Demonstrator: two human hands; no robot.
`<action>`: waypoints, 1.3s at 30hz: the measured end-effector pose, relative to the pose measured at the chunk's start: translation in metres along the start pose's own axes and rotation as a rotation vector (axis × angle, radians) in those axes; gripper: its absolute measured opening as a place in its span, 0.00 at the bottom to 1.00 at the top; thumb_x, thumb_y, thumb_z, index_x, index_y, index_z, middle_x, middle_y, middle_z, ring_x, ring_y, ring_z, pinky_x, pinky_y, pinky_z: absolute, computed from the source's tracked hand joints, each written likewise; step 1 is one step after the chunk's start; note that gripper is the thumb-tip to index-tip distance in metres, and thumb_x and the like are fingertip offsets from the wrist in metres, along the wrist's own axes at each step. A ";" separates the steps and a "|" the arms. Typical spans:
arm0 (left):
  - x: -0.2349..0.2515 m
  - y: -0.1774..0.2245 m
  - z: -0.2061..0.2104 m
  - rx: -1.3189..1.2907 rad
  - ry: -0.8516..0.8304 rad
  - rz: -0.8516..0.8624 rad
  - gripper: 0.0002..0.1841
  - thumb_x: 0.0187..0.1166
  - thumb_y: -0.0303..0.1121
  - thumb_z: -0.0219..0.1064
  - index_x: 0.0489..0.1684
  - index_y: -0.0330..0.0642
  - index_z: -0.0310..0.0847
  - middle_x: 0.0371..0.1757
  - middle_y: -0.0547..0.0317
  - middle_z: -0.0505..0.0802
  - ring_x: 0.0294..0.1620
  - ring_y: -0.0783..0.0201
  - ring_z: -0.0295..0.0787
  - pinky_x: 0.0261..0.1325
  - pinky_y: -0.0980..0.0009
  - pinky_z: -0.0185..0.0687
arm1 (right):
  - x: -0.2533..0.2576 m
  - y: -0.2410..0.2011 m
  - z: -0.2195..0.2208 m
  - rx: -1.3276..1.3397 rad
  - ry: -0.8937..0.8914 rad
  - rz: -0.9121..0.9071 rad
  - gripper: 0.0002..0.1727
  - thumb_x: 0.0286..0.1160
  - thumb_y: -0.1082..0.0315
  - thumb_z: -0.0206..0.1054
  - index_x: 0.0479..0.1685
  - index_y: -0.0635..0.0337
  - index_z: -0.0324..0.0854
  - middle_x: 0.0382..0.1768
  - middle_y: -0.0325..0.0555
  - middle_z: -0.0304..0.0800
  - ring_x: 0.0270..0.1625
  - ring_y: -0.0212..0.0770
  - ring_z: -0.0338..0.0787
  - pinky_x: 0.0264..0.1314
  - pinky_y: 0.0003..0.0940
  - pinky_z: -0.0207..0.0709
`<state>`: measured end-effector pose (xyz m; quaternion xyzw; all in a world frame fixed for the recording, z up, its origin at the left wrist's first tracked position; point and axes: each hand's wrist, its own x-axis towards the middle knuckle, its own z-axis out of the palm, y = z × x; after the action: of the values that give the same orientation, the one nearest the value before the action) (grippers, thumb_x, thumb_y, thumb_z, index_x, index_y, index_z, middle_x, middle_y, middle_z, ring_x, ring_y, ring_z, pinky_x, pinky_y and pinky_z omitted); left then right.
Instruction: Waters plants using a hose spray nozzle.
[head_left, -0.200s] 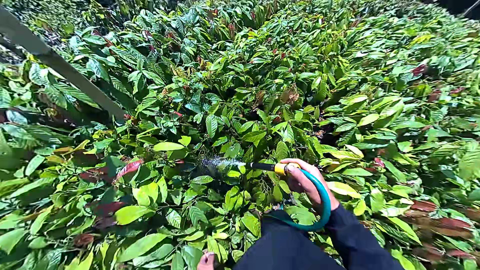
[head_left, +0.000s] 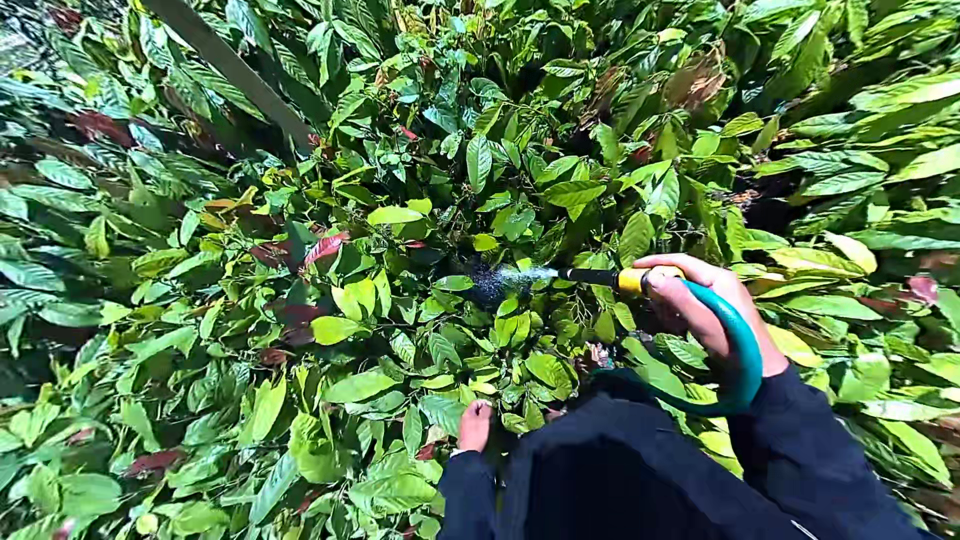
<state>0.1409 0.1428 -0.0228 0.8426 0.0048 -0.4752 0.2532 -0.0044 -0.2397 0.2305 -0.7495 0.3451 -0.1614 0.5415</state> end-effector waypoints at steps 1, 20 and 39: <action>-0.001 0.010 0.006 0.048 -0.022 0.016 0.19 0.91 0.43 0.57 0.63 0.38 0.86 0.56 0.43 0.95 0.59 0.48 0.93 0.69 0.43 0.85 | 0.000 0.005 0.000 0.005 0.007 -0.001 0.27 0.80 0.37 0.62 0.66 0.44 0.86 0.29 0.36 0.88 0.23 0.31 0.83 0.24 0.31 0.79; 0.215 0.167 -0.001 0.878 0.311 0.060 0.30 0.87 0.55 0.59 0.77 0.42 0.78 0.76 0.30 0.82 0.81 0.27 0.72 0.74 0.25 0.69 | 0.065 0.130 -0.002 0.099 -0.457 -0.003 0.26 0.84 0.48 0.66 0.70 0.57 0.83 0.52 0.46 0.94 0.50 0.26 0.91 0.53 0.26 0.86; 0.239 0.049 -0.036 0.725 0.260 -0.245 0.36 0.80 0.55 0.67 0.83 0.41 0.73 0.81 0.34 0.79 0.86 0.34 0.69 0.88 0.25 0.43 | 0.109 0.099 0.090 -0.110 -0.843 -0.144 0.32 0.81 0.50 0.66 0.65 0.75 0.80 0.53 0.65 0.91 0.54 0.40 0.92 0.59 0.36 0.84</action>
<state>0.3125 0.0596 -0.1787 0.9236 -0.0307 -0.3621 -0.1218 0.0945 -0.2695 0.0925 -0.7999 0.0485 0.1402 0.5815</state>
